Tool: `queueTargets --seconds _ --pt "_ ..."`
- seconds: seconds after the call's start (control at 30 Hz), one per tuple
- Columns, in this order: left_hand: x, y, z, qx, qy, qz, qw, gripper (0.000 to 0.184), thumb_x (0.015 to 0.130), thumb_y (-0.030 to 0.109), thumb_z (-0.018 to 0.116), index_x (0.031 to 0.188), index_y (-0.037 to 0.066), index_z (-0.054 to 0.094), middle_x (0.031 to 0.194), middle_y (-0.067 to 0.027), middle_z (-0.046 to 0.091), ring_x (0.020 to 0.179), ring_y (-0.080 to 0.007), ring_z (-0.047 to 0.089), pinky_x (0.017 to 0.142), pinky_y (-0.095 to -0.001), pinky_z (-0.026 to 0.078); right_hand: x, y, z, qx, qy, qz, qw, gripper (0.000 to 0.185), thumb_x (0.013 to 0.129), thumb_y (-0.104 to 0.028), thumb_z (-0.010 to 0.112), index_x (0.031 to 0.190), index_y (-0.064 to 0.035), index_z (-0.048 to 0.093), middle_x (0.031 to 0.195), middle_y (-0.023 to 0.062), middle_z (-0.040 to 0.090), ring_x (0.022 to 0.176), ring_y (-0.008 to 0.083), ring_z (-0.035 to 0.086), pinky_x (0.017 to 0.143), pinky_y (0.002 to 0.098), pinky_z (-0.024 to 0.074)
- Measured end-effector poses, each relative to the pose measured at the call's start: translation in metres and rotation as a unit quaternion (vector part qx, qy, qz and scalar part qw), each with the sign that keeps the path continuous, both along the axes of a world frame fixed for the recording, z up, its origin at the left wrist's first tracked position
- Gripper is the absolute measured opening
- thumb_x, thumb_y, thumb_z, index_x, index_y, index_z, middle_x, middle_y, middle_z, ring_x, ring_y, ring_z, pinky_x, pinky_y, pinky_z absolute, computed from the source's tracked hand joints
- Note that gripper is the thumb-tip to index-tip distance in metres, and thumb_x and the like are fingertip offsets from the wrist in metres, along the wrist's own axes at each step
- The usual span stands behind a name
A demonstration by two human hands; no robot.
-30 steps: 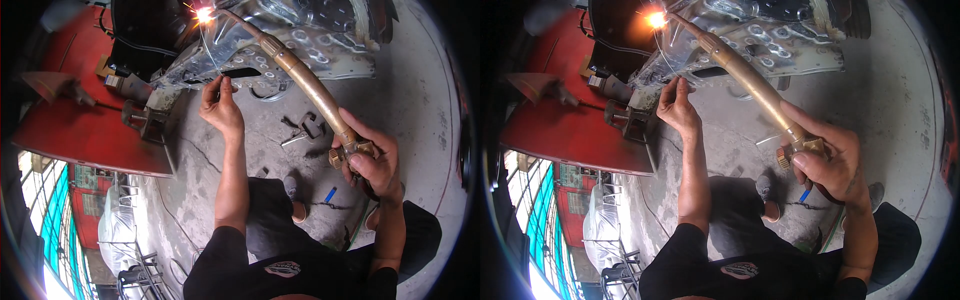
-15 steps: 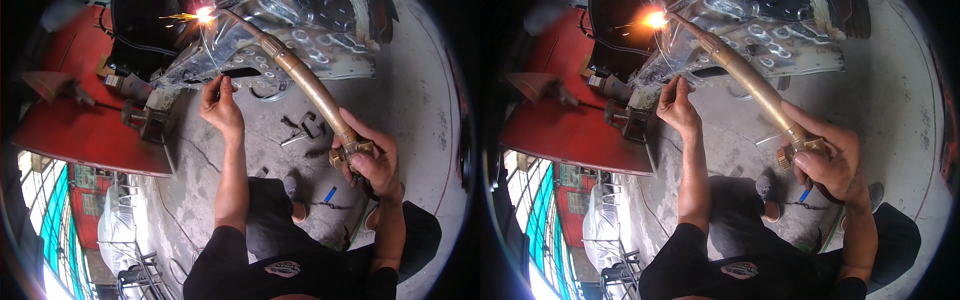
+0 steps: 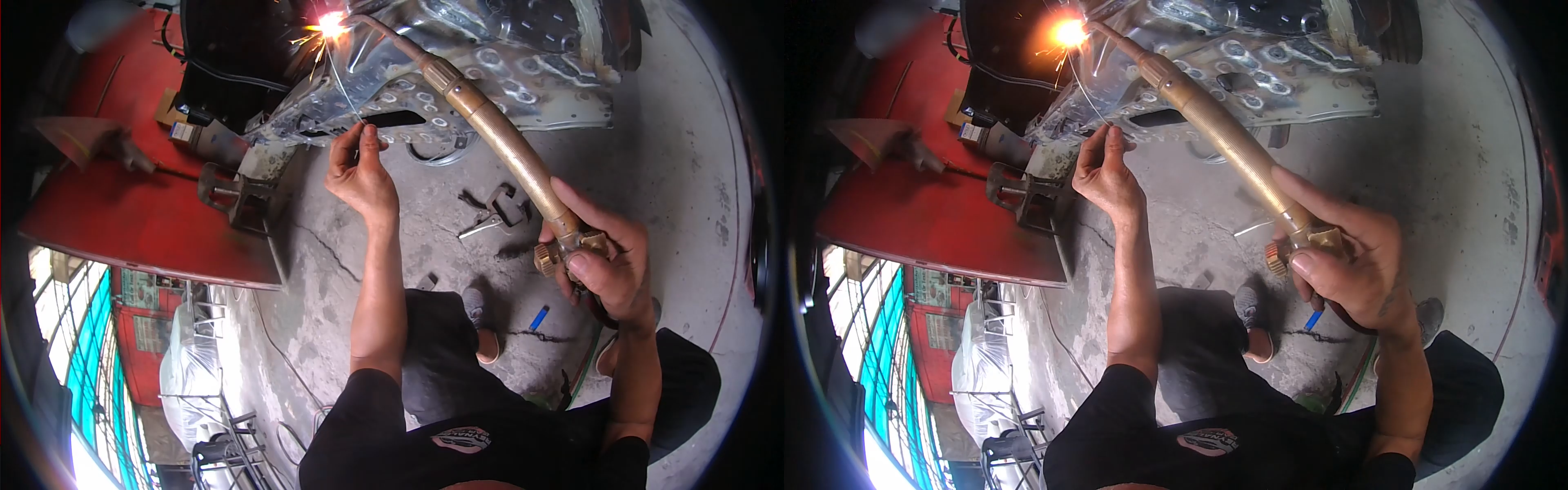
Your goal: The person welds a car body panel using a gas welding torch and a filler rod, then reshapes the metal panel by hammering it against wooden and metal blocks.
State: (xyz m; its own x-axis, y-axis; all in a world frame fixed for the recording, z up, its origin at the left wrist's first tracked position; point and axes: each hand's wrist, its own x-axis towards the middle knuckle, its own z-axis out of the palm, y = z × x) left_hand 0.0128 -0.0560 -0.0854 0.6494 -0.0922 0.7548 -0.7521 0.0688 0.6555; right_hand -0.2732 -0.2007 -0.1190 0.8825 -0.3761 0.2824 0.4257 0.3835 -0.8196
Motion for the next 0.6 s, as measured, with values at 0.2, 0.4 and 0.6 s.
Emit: queueTargets --seconds 0.2,0.4,0.6 --pt "0.0012 -0.0004 0.0 -0.004 0.002 -0.002 1.0 0.015 0.09 0.003 0.074 0.1 -0.008 0.071 0.08 -0.0059 0.067 0.068 -0.0109 0.061 0.065 -0.0243 0.05 0.0 0.0004 -0.0014 -0.009 -0.002 0.002 1.0 0.062 0.085 -0.005 0.061 0.145 0.0021 0.048 0.098 0.0109 0.069 0.06 0.0084 0.057 0.054 0.0239 0.0477" --pt "0.0009 0.0 0.0009 -0.005 0.003 0.004 1.0 0.015 0.09 0.003 0.074 0.1 -0.008 0.071 0.081 -0.0063 0.068 0.068 -0.0111 0.061 0.064 -0.0246 0.051 -0.0005 -0.0002 -0.0019 -0.003 -0.008 0.005 1.0 0.062 0.085 -0.005 0.061 0.145 0.0022 0.048 0.099 0.0112 0.069 0.059 0.009 0.058 0.053 0.0242 0.0477" --pt "-0.0002 0.0009 0.001 0.001 0.005 0.002 1.0 0.015 0.09 0.003 0.073 0.1 -0.008 0.071 0.081 -0.0064 0.068 0.069 -0.0111 0.061 0.065 -0.0245 0.05 -0.0004 0.0006 -0.0035 0.002 -0.007 0.002 1.0 0.062 0.086 -0.007 0.062 0.146 0.0024 0.048 0.1 0.012 0.068 0.059 0.0096 0.058 0.052 0.0243 0.0477"
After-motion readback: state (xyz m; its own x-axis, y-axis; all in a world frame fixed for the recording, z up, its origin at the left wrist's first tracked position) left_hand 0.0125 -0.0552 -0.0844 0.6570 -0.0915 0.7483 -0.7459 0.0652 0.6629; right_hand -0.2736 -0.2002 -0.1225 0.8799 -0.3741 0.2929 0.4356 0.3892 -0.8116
